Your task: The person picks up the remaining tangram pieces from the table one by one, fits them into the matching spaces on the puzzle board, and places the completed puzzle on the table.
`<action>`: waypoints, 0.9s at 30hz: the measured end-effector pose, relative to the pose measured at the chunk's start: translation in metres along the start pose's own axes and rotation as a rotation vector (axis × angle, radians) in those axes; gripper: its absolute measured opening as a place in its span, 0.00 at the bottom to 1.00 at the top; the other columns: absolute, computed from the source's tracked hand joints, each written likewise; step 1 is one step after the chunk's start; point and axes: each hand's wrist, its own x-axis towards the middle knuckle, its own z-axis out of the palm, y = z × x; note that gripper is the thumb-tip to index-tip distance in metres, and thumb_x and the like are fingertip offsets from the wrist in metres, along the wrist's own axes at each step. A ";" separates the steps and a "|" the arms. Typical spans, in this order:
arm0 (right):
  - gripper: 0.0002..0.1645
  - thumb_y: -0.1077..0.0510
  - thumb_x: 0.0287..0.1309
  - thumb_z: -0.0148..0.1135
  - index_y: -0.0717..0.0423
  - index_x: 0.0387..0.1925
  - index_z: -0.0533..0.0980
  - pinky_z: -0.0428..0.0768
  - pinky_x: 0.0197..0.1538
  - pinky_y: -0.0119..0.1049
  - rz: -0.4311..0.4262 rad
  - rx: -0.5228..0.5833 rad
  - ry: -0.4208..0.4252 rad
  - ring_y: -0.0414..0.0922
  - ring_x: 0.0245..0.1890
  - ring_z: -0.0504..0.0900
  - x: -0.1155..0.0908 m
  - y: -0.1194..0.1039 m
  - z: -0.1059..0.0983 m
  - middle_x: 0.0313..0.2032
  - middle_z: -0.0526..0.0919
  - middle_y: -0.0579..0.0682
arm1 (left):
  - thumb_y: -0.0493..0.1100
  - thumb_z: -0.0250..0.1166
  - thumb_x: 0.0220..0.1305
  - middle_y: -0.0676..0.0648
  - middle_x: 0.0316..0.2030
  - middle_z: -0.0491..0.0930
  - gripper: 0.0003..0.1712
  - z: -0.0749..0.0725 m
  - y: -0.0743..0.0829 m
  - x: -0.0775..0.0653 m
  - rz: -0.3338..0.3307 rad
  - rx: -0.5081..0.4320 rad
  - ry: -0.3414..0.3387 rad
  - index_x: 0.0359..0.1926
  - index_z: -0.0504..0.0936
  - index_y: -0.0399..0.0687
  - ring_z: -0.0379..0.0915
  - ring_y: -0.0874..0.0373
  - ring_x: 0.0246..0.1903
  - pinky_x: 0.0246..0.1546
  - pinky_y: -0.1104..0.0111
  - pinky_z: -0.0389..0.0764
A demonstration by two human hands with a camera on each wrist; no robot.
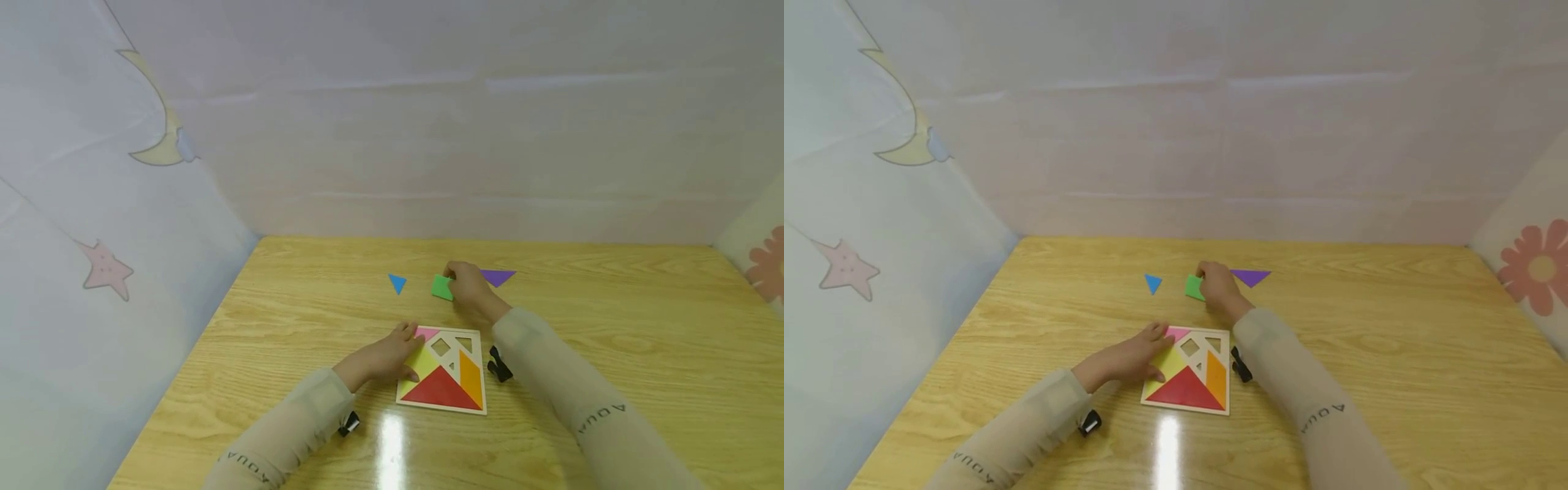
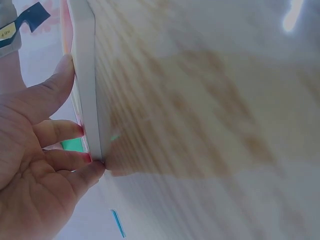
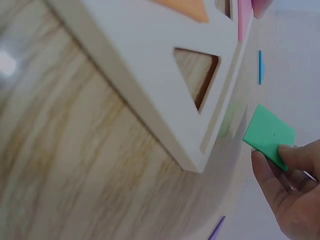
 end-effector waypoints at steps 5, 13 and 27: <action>0.13 0.73 0.49 0.49 0.67 0.38 0.72 0.73 0.38 0.42 -0.016 0.019 0.004 0.54 0.38 0.72 -0.004 -0.002 -0.001 0.36 0.74 0.60 | 0.51 0.61 0.51 0.37 0.63 0.44 0.41 0.001 -0.001 0.001 -0.002 0.008 0.002 0.62 0.57 0.38 0.37 0.44 0.62 0.58 0.62 0.51; 0.16 0.73 0.49 0.48 0.65 0.42 0.73 0.75 0.35 0.40 -0.078 0.027 0.000 0.53 0.36 0.74 -0.013 -0.011 0.000 0.35 0.76 0.60 | 0.51 0.61 0.52 0.37 0.63 0.44 0.40 0.001 -0.002 0.002 0.000 0.011 -0.001 0.62 0.57 0.38 0.37 0.45 0.62 0.58 0.62 0.52; 0.13 0.74 0.47 0.51 0.66 0.37 0.74 0.74 0.32 0.37 -0.138 0.029 0.005 0.48 0.30 0.73 -0.029 -0.010 0.001 0.30 0.75 0.54 | 0.50 0.61 0.52 0.37 0.63 0.43 0.40 0.002 -0.002 0.003 0.005 -0.002 -0.005 0.62 0.56 0.38 0.36 0.44 0.62 0.58 0.61 0.51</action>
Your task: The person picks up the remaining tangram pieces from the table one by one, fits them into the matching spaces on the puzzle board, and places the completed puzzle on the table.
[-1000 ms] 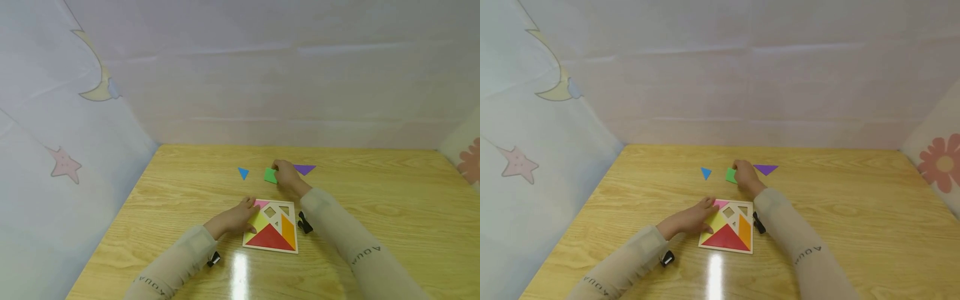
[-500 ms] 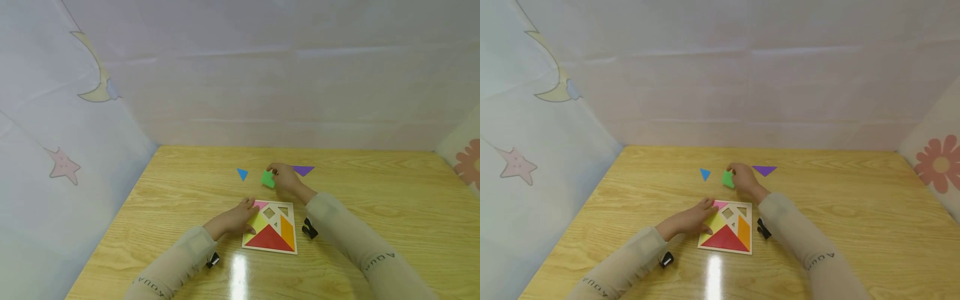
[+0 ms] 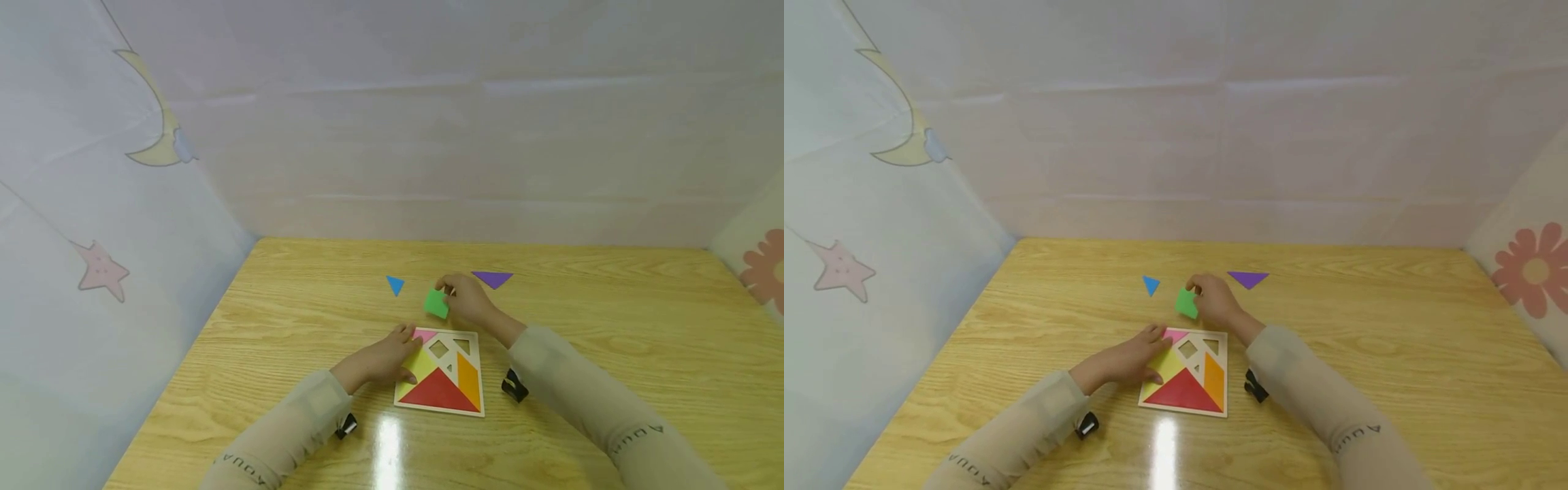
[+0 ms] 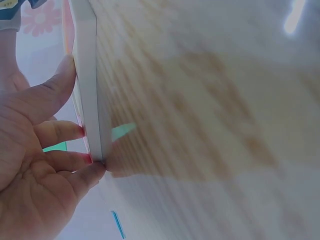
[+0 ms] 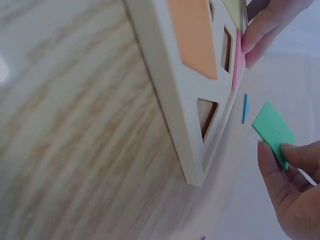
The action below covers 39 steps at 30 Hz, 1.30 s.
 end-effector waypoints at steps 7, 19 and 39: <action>0.12 0.74 0.48 0.53 0.65 0.37 0.74 0.74 0.31 0.35 0.021 0.041 -0.032 0.45 0.28 0.72 -0.011 0.000 0.002 0.28 0.72 0.53 | 0.51 0.61 0.52 0.37 0.63 0.43 0.40 0.000 0.000 -0.001 0.001 -0.008 0.004 0.62 0.56 0.38 0.36 0.44 0.62 0.58 0.61 0.51; 0.12 0.75 0.46 0.53 0.64 0.35 0.74 0.73 0.27 0.32 0.036 0.084 -0.061 0.44 0.25 0.71 -0.022 -0.003 0.007 0.25 0.71 0.50 | 0.49 0.61 0.52 0.36 0.63 0.44 0.40 -0.001 0.000 -0.003 0.008 -0.022 0.007 0.62 0.56 0.37 0.36 0.43 0.62 0.58 0.60 0.52; 0.11 0.74 0.47 0.54 0.63 0.34 0.73 0.72 0.25 0.31 0.083 0.092 -0.147 0.43 0.24 0.69 -0.030 -0.007 0.013 0.24 0.70 0.49 | 0.50 0.61 0.52 0.36 0.63 0.45 0.40 -0.002 0.001 -0.003 0.019 0.001 0.013 0.61 0.57 0.38 0.38 0.44 0.62 0.57 0.60 0.54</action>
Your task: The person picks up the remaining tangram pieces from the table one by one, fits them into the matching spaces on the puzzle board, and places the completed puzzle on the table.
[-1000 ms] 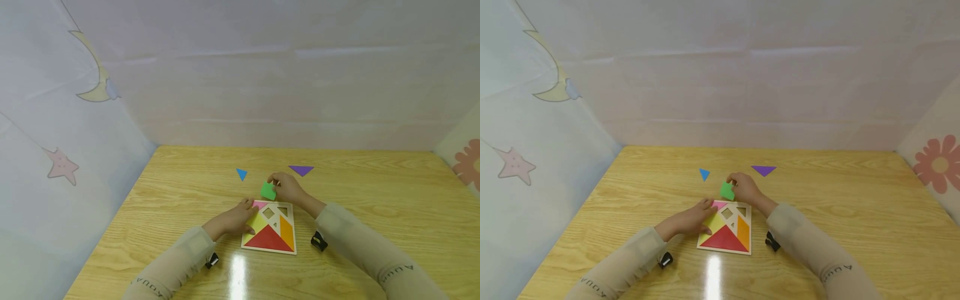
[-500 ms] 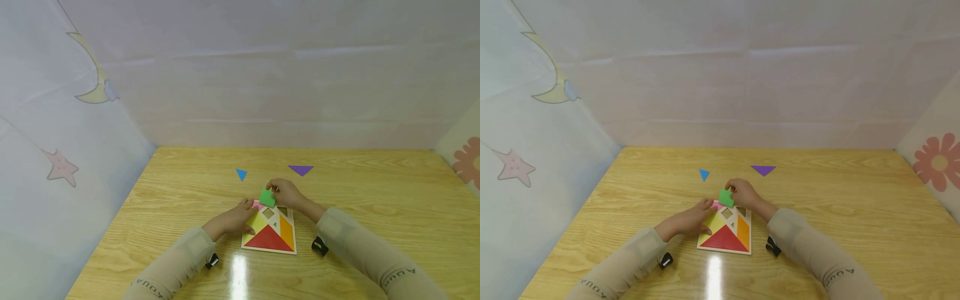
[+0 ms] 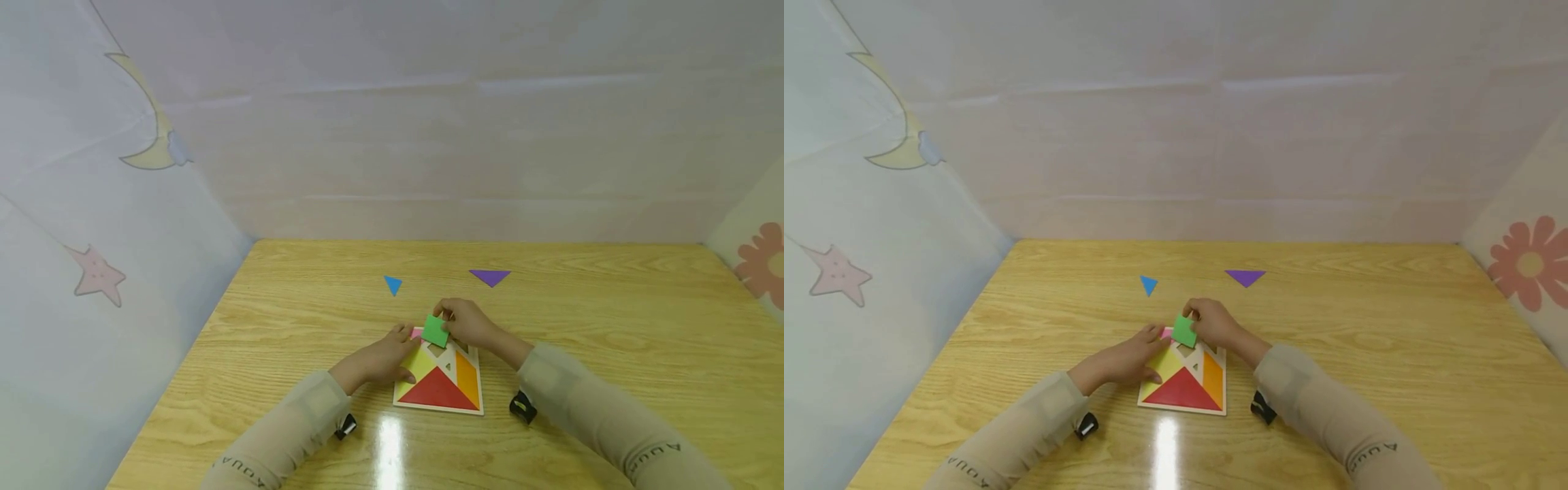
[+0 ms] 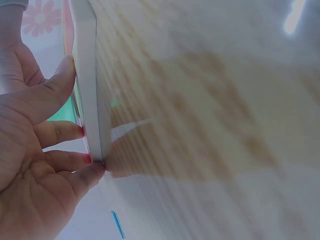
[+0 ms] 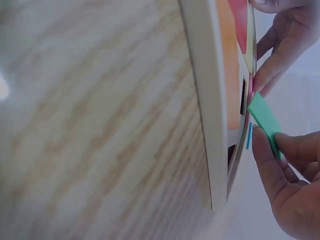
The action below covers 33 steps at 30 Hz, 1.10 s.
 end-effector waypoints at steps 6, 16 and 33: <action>0.11 0.74 0.47 0.54 0.63 0.35 0.73 0.71 0.27 0.31 0.018 -0.002 0.003 0.43 0.25 0.69 -0.002 -0.001 0.001 0.24 0.71 0.49 | 0.50 0.61 0.52 0.36 0.63 0.45 0.40 0.000 0.000 0.000 -0.005 -0.003 0.001 0.61 0.57 0.38 0.37 0.44 0.62 0.57 0.60 0.54; 0.17 0.73 0.49 0.52 0.63 0.44 0.72 0.66 0.12 0.28 0.029 0.058 -0.077 0.38 0.08 0.62 -0.007 -0.001 0.003 0.22 0.70 0.50 | 0.50 0.60 0.52 0.35 0.63 0.44 0.40 -0.001 0.000 -0.001 0.009 0.004 0.000 0.62 0.56 0.36 0.37 0.43 0.62 0.57 0.60 0.55; 0.18 0.72 0.49 0.53 0.63 0.45 0.72 0.69 0.21 0.31 0.013 -0.032 -0.081 0.40 0.16 0.68 -0.012 -0.003 0.009 0.18 0.68 0.48 | 0.50 0.60 0.53 0.35 0.63 0.44 0.40 -0.002 0.001 -0.001 0.011 0.006 -0.011 0.62 0.56 0.36 0.37 0.43 0.62 0.57 0.61 0.54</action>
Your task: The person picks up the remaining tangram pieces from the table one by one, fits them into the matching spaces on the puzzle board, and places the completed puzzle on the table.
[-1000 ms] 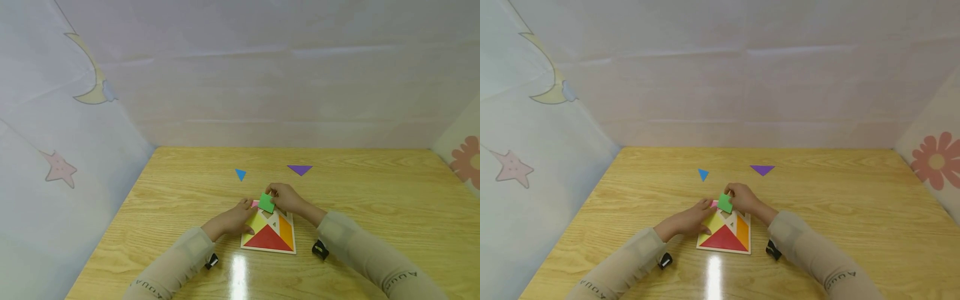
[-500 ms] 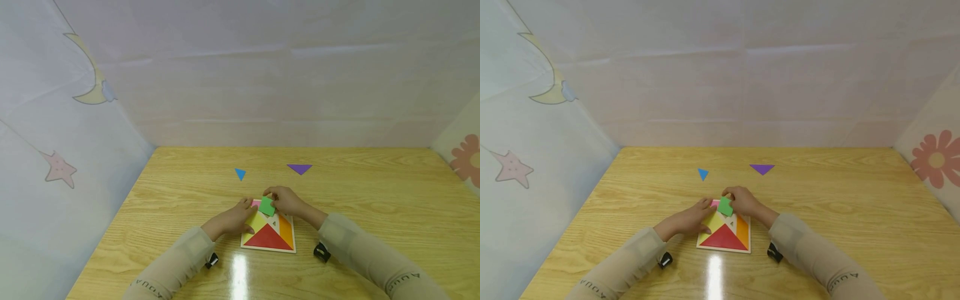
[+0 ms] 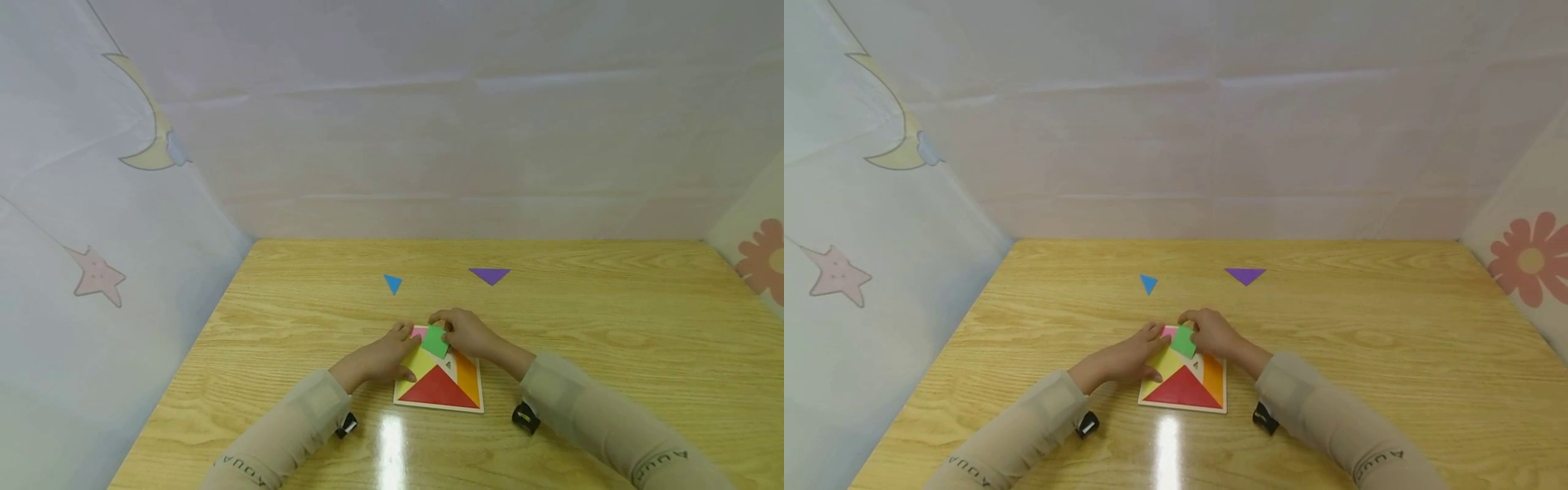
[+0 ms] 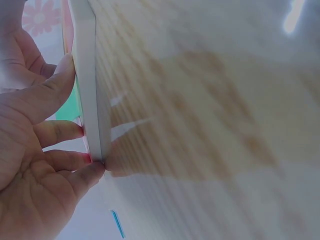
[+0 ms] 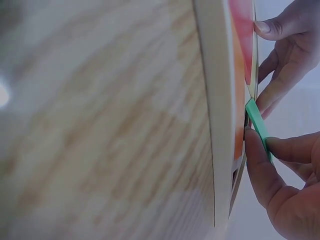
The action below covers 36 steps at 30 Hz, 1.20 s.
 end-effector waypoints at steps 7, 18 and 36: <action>0.17 0.71 0.48 0.54 0.64 0.44 0.72 0.66 0.22 0.30 0.017 -0.012 -0.003 0.41 0.19 0.65 -0.001 -0.002 -0.001 0.19 0.68 0.48 | 0.50 0.60 0.53 0.35 0.63 0.44 0.40 -0.001 0.001 -0.001 0.003 0.003 0.005 0.61 0.56 0.36 0.37 0.43 0.62 0.57 0.60 0.55; 0.16 0.70 0.45 0.58 0.66 0.40 0.73 0.65 0.21 0.30 0.013 -0.007 0.003 0.40 0.18 0.64 -0.003 -0.005 -0.002 0.18 0.67 0.47 | 0.50 0.60 0.52 0.35 0.63 0.44 0.40 0.000 0.000 -0.001 -0.004 0.003 0.004 0.62 0.56 0.36 0.37 0.43 0.62 0.57 0.60 0.54; 0.13 0.69 0.42 0.62 0.66 0.34 0.74 0.69 0.29 0.32 -0.006 -0.060 0.005 0.42 0.25 0.67 0.001 0.002 0.001 0.23 0.70 0.48 | 0.51 0.59 0.53 0.35 0.63 0.45 0.40 0.000 0.000 -0.002 0.005 0.015 0.011 0.62 0.56 0.36 0.38 0.43 0.62 0.57 0.61 0.55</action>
